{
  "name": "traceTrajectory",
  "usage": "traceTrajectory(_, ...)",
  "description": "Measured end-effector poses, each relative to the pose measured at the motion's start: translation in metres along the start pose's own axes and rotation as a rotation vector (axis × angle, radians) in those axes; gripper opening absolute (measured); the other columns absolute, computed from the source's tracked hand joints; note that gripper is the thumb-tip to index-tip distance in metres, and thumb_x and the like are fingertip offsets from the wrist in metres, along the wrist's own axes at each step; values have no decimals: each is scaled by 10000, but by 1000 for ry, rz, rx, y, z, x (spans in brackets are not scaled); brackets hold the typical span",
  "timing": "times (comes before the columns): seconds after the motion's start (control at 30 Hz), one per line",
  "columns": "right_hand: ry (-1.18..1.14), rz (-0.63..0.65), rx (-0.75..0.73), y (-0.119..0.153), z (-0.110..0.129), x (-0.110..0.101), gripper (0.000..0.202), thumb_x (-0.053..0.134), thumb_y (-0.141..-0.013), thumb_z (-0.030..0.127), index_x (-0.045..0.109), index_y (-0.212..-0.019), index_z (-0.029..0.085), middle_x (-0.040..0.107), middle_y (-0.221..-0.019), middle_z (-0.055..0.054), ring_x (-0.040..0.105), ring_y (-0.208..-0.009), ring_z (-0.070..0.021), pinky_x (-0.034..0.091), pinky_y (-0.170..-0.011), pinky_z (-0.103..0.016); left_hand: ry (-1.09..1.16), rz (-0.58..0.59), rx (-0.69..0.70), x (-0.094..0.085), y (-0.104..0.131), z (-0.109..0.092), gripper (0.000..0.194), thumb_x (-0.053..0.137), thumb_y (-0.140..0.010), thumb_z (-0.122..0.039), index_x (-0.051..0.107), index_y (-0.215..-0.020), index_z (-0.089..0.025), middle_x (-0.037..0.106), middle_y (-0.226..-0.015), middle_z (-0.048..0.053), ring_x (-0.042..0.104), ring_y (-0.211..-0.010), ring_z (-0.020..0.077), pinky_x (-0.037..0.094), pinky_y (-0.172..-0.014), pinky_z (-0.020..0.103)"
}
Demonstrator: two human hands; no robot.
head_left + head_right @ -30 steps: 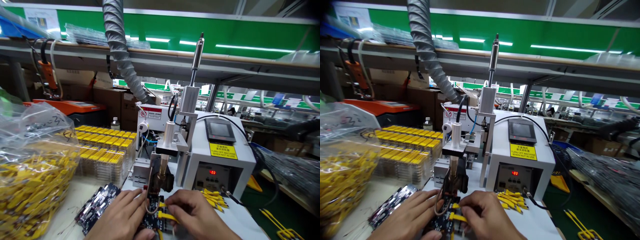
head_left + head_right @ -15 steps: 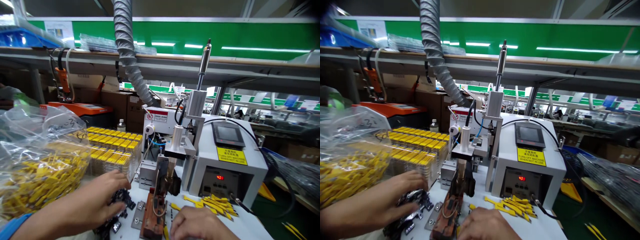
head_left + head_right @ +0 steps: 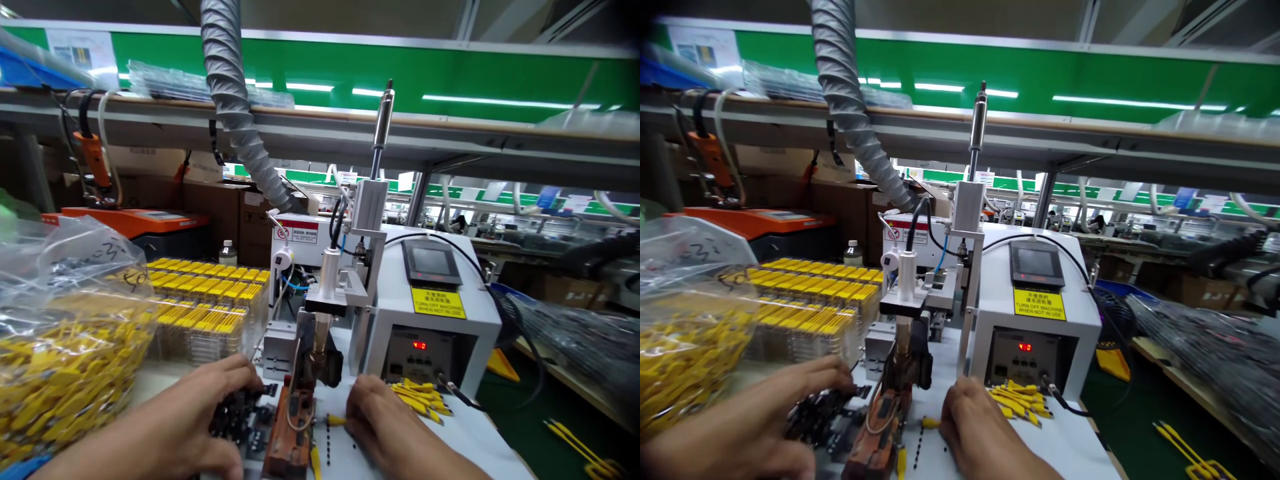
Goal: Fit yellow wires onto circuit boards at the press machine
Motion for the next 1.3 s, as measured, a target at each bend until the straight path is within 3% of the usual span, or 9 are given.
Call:
traceTrajectory(0.1,-38,-5,-1,2,-2,-3,211,573,-878,-3,609,-1030,139,646,-999,-121,645,-905,-259,545,-821,-388,104,15,18,18,-1,-5,659,930,-572,-456,695,-1174,-329,693,-1241,54,666,-1121,316,541,-948,425)
traceTrajectory(0.17,-45,-4,-32,3,0,-8,277,555,-859,-35,597,-1067,143,628,-1038,-125,636,-932,-259,533,-830,-384,157,21,106,30,-5,-18,597,899,-632,-493,701,-1170,-329,708,-1216,64,684,-1088,307,561,-921,398)
traceTrajectory(0.27,-63,-37,-80,4,9,-22,227,546,-848,-39,605,-950,155,594,-1012,-106,618,-898,-228,517,-785,-336,197,20,222,40,-13,-40,521,828,-723,-558,705,-1178,-335,726,-1185,56,692,-1042,280,574,-879,333)
traceTrajectory(0.37,-118,-147,-140,6,20,-40,146,552,-872,28,602,-872,165,597,-938,-81,601,-846,-204,494,-747,-311,149,19,244,45,-18,-52,512,769,-795,-570,665,-1252,-364,714,-1214,36,662,-1082,273,554,-906,338)
traceTrajectory(0.57,-275,-258,-222,8,29,-53,92,587,-868,146,660,-824,183,689,-775,-23,629,-709,-162,472,-665,-270,49,-24,267,37,-17,-55,431,736,-817,-578,705,-1176,-341,730,-1157,38,675,-1032,276,584,-849,332)
traceTrajectory(0.8,-345,-315,-437,6,37,-38,239,524,-888,104,755,-950,114,719,-844,-117,681,-760,-181,523,-670,-259,62,-34,223,28,-7,-48,419,678,-872,-517,661,-1247,-332,689,-1268,51,659,-1121,279,544,-965,371)
traceTrajectory(1.0,-255,-284,-463,8,37,-28,301,499,-884,97,768,-1018,100,699,-876,-147,669,-774,-205,547,-670,-274,54,-42,205,29,-4,-46,333,675,-872,-473,691,-1177,-341,693,-1274,26,643,-1150,272,535,-979,364)
traceTrajectory(1.3,-218,-237,-459,7,35,-25,353,485,-859,40,749,-1073,134,677,-916,-139,662,-811,-218,556,-692,-299,20,-54,208,30,-1,-50,351,685,-870,-371,680,-1217,-315,694,-1262,40,651,-1133,255,542,-970,332)
Point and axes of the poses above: each hand's wrist, its own y-axis away from the middle knuckle, its own x-axis out of the palm, z = x × y, the point moved 7 cm from there along -y, towards the middle knuckle
